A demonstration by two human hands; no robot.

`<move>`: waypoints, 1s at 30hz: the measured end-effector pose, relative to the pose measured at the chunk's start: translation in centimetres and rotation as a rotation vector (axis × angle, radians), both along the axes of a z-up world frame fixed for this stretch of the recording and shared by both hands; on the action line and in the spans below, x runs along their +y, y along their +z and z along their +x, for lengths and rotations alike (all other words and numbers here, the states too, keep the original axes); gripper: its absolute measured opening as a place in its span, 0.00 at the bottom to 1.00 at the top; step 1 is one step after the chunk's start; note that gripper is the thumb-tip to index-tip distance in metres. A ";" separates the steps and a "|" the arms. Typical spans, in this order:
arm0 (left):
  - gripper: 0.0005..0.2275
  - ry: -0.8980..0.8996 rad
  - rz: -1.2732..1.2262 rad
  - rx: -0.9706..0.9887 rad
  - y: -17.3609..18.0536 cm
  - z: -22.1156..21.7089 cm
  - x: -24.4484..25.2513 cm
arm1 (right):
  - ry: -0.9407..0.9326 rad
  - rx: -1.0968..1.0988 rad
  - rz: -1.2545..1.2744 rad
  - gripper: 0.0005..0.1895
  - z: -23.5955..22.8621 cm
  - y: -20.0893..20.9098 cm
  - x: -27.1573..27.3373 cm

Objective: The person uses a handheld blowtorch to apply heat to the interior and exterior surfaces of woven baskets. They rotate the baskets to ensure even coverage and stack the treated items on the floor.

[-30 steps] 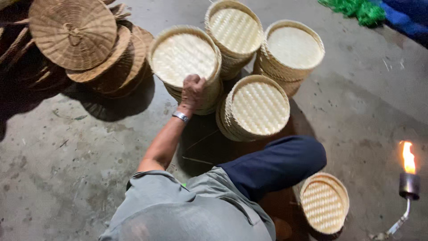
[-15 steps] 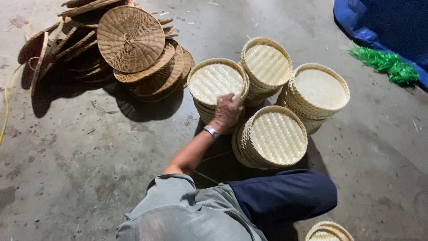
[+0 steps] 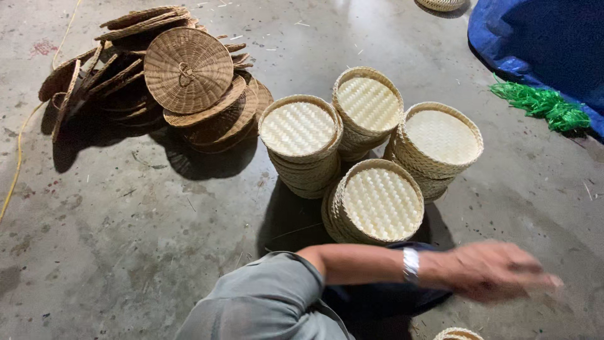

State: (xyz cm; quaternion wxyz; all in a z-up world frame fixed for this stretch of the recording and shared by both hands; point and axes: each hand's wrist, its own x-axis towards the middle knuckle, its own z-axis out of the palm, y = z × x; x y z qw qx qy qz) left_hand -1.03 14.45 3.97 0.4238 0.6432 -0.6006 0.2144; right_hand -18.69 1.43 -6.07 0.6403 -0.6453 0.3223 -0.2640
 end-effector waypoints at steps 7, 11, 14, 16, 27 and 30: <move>0.15 -0.293 0.035 0.092 -13.6 -7.1 -15.4 | -0.013 -0.033 -0.002 0.13 1.0 1.8 0.8; 0.24 -0.297 0.461 0.311 -18.8 -10.1 -15.0 | -0.107 -0.047 -0.017 0.12 -1.8 3.4 -0.4; 0.22 -0.201 0.656 0.547 -22.9 -10.9 -13.3 | -0.278 -0.032 -0.042 0.12 -9.8 4.7 -2.1; 0.25 -0.136 0.524 0.649 -25.1 -11.6 -11.5 | -0.390 -0.019 -0.056 0.11 -16.2 5.3 -2.4; 0.46 0.147 0.725 0.952 -28.7 -14.6 -5.6 | -0.696 0.085 0.048 0.10 -20.8 10.7 1.4; 0.38 0.203 0.824 0.946 -28.9 -14.4 -6.7 | -0.714 0.101 0.047 0.09 -21.1 10.5 1.1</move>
